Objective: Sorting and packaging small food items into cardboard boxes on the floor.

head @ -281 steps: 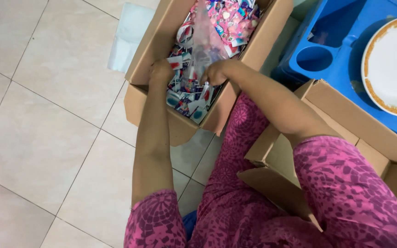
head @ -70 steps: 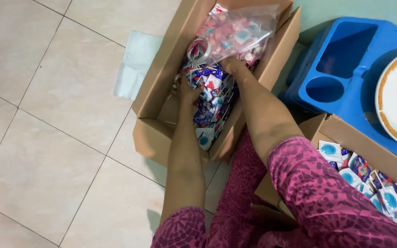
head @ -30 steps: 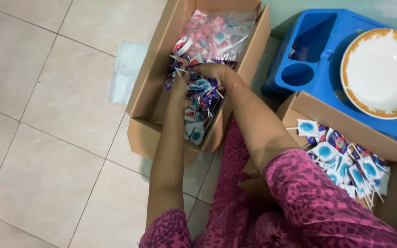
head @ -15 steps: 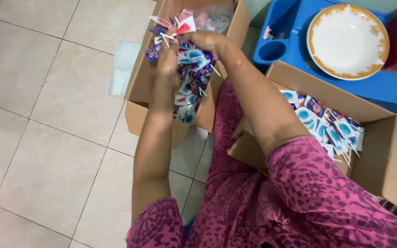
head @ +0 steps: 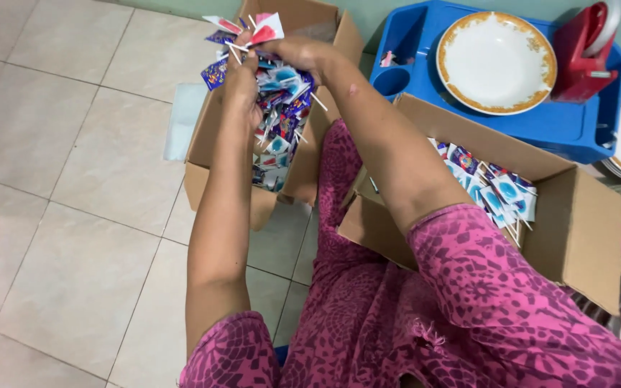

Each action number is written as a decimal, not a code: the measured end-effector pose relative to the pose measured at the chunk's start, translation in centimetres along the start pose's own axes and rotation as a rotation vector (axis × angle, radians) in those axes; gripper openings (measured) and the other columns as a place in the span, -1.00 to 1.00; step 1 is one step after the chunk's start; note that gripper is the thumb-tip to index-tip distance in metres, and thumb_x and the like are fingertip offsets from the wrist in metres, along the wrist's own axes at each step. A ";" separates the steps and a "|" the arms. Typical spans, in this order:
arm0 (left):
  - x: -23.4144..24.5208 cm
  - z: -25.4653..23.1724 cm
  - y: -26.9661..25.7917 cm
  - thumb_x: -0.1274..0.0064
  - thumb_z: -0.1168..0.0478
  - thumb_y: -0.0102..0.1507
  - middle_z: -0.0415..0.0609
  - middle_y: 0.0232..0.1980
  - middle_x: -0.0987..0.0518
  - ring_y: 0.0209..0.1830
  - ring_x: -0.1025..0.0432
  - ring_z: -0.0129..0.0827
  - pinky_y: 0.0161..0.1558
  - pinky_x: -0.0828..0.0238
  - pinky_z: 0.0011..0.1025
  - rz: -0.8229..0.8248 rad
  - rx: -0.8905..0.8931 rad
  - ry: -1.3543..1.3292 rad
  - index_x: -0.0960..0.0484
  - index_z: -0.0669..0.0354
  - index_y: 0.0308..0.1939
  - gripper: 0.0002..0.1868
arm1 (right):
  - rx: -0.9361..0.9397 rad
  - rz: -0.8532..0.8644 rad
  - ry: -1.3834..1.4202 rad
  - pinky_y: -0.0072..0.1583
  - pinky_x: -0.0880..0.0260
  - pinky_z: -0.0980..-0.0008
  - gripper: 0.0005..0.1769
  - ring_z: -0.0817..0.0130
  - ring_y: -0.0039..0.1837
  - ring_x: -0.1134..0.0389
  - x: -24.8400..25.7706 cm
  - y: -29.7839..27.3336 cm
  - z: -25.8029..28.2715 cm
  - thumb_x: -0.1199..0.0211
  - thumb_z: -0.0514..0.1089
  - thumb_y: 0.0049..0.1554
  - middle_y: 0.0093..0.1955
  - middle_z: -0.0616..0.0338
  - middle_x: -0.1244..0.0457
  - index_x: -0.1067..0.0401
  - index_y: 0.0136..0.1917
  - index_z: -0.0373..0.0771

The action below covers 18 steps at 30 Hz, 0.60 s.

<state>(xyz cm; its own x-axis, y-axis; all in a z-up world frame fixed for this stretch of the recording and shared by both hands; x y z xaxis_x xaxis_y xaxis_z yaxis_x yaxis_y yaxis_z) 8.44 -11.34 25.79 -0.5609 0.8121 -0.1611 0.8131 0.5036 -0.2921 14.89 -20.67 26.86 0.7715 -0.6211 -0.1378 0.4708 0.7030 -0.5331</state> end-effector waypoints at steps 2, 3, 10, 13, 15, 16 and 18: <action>0.5 0.1 -0.8 0.25 0.25 0.46 0.13 0.28 -0.63 -0.01 -0.62 -0.17 -0.16 -0.68 -0.33 -0.033 0.048 -0.075 -0.47 -0.25 0.36 -0.58 | -0.046 -0.124 -0.023 0.04 -0.66 0.15 -0.47 0.08 -0.08 -0.53 0.1 -0.4 -0.4 -0.25 0.15 0.11 -0.06 -0.02 -0.45 -0.43 0.17 -0.28; 0.8 0.3 -0.6 0.25 0.25 0.46 0.13 0.28 -0.63 -0.01 -0.62 -0.17 -0.16 -0.68 -0.33 -0.037 0.049 -0.070 -0.47 -0.25 0.36 -0.58 | -0.046 -0.119 -0.019 0.04 -0.66 0.15 -0.47 0.08 -0.08 -0.53 0.0 0.2 -0.5 -0.25 0.15 0.11 -0.06 -0.02 -0.45 -0.43 0.17 -0.28; 2.0 -0.1 -0.3 0.23 0.22 0.43 0.13 0.37 -0.57 0.26 -0.53 -0.10 0.13 -0.61 -0.24 -0.015 -0.067 0.037 -0.45 -0.25 0.35 -0.58 | 0.060 -0.128 -0.221 0.31 -0.45 0.27 -0.33 0.07 0.18 -0.45 -0.4 0.7 0.2 -0.16 0.29 0.07 0.26 -0.10 -0.28 -0.41 0.34 -0.06; 0.2 -1.4 -0.9 0.21 0.20 0.43 0.15 0.48 -0.45 0.41 -0.43 -0.04 0.25 -0.52 -0.19 0.064 -0.189 0.073 -0.45 -0.26 0.36 -0.58 | 0.053 -0.027 -0.057 0.11 -0.63 0.27 -0.47 0.16 -0.03 -0.54 -0.4 -2.0 0.8 -0.16 0.20 0.09 0.00 0.04 -0.48 -0.50 0.14 -0.21; -2.2 -1.5 -1.7 0.23 0.19 0.44 0.20 0.52 -0.38 0.45 -0.40 0.04 0.28 -0.53 -0.13 0.134 -0.200 0.048 -0.42 -0.25 0.39 -0.56 | 0.069 -0.013 0.005 0.10 -0.63 0.29 -0.54 0.19 -0.06 -0.54 1.0 -3.4 0.3 -0.17 0.16 0.09 -0.05 0.06 -0.48 -0.55 0.04 -0.22; -3.5 -1.5 -2.0 0.14 0.20 0.40 0.17 0.35 -0.53 0.25 -0.54 -0.04 0.11 -0.62 -0.19 0.132 -0.225 -0.044 -0.43 -0.13 0.35 -0.58 | 0.116 -0.064 0.023 0.06 -0.65 0.29 -0.60 0.24 -0.09 -0.54 2.5 -4.0 0.1 -0.22 0.15 0.03 -0.09 0.10 -0.48 -0.55 -0.04 -0.16; -6.6 -0.3 -3.1 0.06 0.20 0.36 0.14 0.18 -0.68 0.06 -0.68 -0.11 -0.06 -0.70 -0.24 0.148 -0.222 -0.131 -0.44 -0.01 0.31 -0.59 | 0.147 -0.136 0.060 0.02 -0.68 0.29 -0.67 0.28 -0.12 -0.54 6.1 -7.1 -1.9 -0.26 0.14 -0.02 -0.13 0.14 -0.49 -0.56 -0.11 -0.10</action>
Point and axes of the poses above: each hand's wrist, its own y-axis towards the middle knuckle, its own x-axis out of the back of the hand, z = x × y, the point moved 7 cm from there along y, towards the middle knuckle
